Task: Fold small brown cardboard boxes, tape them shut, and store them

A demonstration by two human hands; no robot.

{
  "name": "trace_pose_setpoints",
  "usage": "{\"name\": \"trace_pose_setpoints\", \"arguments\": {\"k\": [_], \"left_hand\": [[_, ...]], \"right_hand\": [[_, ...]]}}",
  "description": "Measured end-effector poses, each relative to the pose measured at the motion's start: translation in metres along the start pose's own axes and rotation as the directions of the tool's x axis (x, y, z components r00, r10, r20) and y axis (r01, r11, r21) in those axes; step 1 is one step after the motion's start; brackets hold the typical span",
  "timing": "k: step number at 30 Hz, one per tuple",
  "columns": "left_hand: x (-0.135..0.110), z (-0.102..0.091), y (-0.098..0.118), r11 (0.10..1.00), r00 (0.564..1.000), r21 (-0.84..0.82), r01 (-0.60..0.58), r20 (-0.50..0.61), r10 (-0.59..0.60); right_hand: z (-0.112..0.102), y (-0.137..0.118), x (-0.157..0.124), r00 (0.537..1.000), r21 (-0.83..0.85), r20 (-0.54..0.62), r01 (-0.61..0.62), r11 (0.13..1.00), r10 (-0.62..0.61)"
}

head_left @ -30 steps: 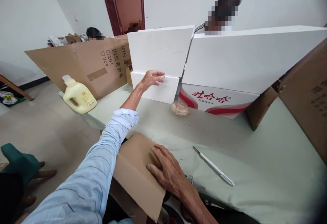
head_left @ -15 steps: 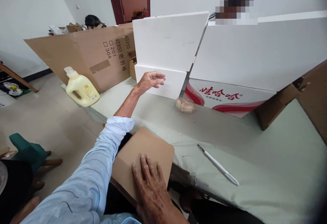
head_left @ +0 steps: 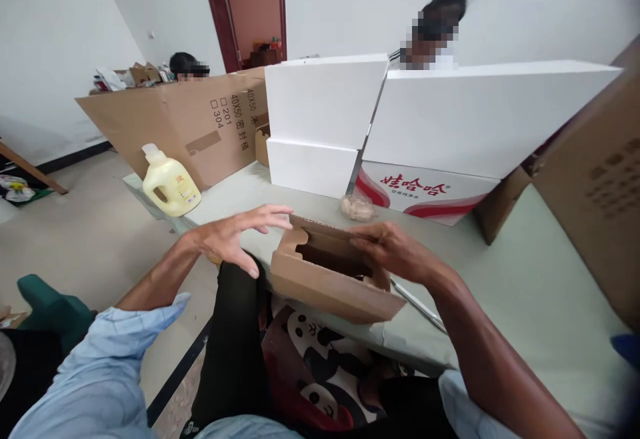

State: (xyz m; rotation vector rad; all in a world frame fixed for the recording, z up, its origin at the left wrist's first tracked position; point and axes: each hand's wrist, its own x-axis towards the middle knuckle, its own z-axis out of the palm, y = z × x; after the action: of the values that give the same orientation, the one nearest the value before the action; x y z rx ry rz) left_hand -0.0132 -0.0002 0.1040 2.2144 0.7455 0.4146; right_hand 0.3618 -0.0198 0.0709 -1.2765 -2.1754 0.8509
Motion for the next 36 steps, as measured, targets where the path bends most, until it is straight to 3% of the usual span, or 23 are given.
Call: {"name": "trace_pose_setpoints", "arguments": {"k": [4,7,9,11,14,16,19,22,25,29,32,34,36], "left_hand": [[0.016,0.024,-0.013,0.973,0.998,0.231,-0.008,0.057,-0.005],[0.034,0.032,-0.024,0.946,0.996,0.323,0.010,0.078,-0.037],[0.040,0.035,-0.030,0.931,0.993,0.364,-0.006,0.111,-0.037],[0.041,0.038,-0.033,0.930,0.988,0.365,-0.041,0.150,-0.016],[0.038,0.043,-0.036,0.936,0.988,0.346,-0.071,0.154,0.018],[0.037,0.045,-0.036,0.932,0.986,0.358,-0.060,0.166,-0.001],[0.040,0.043,-0.035,0.934,0.967,0.356,-0.038,0.247,-0.055],[0.044,0.042,-0.032,0.953,0.955,0.302,-0.039,0.292,-0.054],[0.044,0.044,-0.034,0.965,0.972,0.262,-0.025,0.230,-0.038],[0.038,0.055,-0.043,0.989,0.990,0.143,-0.050,0.138,0.030],[0.035,0.064,-0.047,0.992,0.986,0.008,-0.128,0.109,0.127],[0.033,0.068,-0.046,0.984,0.981,-0.077,-0.161,0.093,0.168],[0.031,0.071,-0.046,0.976,0.984,-0.146,-0.160,0.060,0.170]], "right_hand": [[-0.010,0.004,0.033,0.995,-0.052,0.095,-0.009,0.999,0.014],[-0.003,-0.007,0.032,0.990,-0.240,-0.112,0.059,0.969,-0.088],[0.004,-0.020,0.017,0.929,-0.393,-0.260,0.147,0.908,-0.263],[0.010,-0.031,-0.004,0.879,-0.503,-0.267,0.223,0.835,-0.396],[0.016,-0.042,-0.032,0.908,-0.514,-0.097,0.306,0.801,-0.409],[0.017,-0.042,-0.043,0.935,-0.453,0.052,0.334,0.827,-0.350],[0.017,-0.037,-0.049,0.936,-0.435,0.264,0.331,0.837,-0.233],[0.014,-0.032,-0.052,0.938,-0.552,0.309,0.311,0.774,-0.156],[0.007,-0.027,-0.060,0.958,-0.602,0.156,0.285,0.746,-0.240],[0.000,-0.011,-0.079,0.935,-0.376,-0.186,0.215,0.901,-0.301],[0.005,0.011,-0.092,0.857,-0.098,-0.487,0.138,0.986,-0.169],[0.013,0.028,-0.096,0.769,0.103,-0.639,0.112,0.988,-0.020],[0.021,0.042,-0.096,0.686,0.265,-0.720,0.130,0.956,0.106]]}}
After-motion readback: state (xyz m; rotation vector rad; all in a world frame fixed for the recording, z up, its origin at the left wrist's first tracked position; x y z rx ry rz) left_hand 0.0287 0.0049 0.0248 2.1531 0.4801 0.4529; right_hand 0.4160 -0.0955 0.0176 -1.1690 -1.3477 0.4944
